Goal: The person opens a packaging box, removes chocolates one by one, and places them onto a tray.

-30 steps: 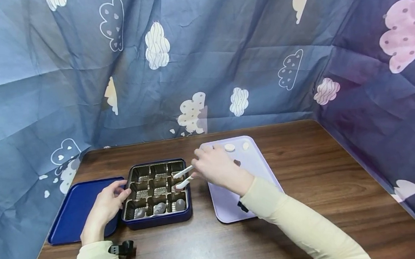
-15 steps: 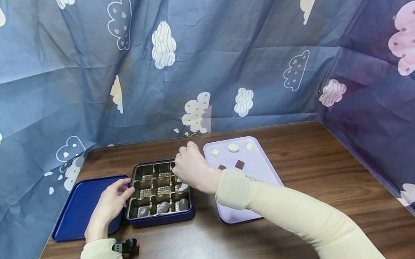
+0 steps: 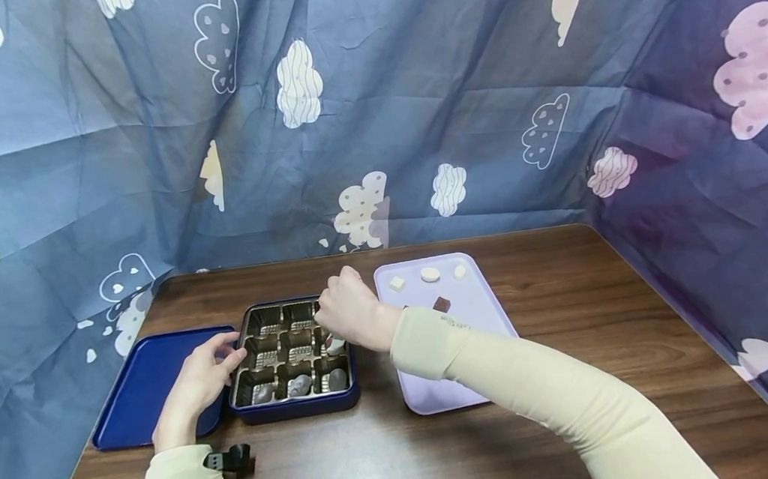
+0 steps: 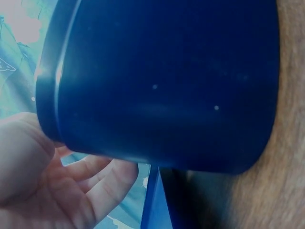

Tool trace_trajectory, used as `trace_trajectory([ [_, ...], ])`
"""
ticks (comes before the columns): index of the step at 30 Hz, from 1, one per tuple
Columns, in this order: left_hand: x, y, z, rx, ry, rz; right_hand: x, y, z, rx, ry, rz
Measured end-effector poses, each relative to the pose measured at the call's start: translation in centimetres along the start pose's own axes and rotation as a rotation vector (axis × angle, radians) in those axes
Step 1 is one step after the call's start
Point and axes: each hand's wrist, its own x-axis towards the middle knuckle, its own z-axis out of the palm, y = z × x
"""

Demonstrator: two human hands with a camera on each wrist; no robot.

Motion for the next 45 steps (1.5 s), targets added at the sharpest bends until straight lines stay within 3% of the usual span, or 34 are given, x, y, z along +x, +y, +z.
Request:
trace_trajectory([
  [11, -0.7, -0.3, -0.3, 0.006, -0.022, -0.021, -0.8, 3.4, -0.2, 0.175, 0.028, 0.004],
  [16, -0.2, 0.2, -0.1, -0.001, -0.022, -0.007, -2.6, 7.5, -0.9, 0.334, 0.039, 0.118],
  [24, 0.0, 0.3, -0.3, 0.0, -0.01, -0.001, -6.8, 12.0, -0.2, 0.504, 0.201, 0.258],
  [29, 0.0, 0.1, -0.1, -0.009, -0.01, 0.007, -10.5, 12.9, 1.8, 0.574, 0.3, 0.335],
  [35, 0.0, 0.1, -0.2, -0.009, -0.008, 0.012, -14.8, 13.0, 5.3, 0.565, 0.414, 0.452],
  [38, 0.1, 0.1, -0.1, -0.012, -0.007, 0.017, -16.6, 12.9, 7.2, 0.582, 0.41, 0.51],
  [45, 0.1, 0.0, 0.0, -0.011, -0.007, 0.01, -20.1, 11.8, 12.2, 0.697, 0.283, 0.643],
])
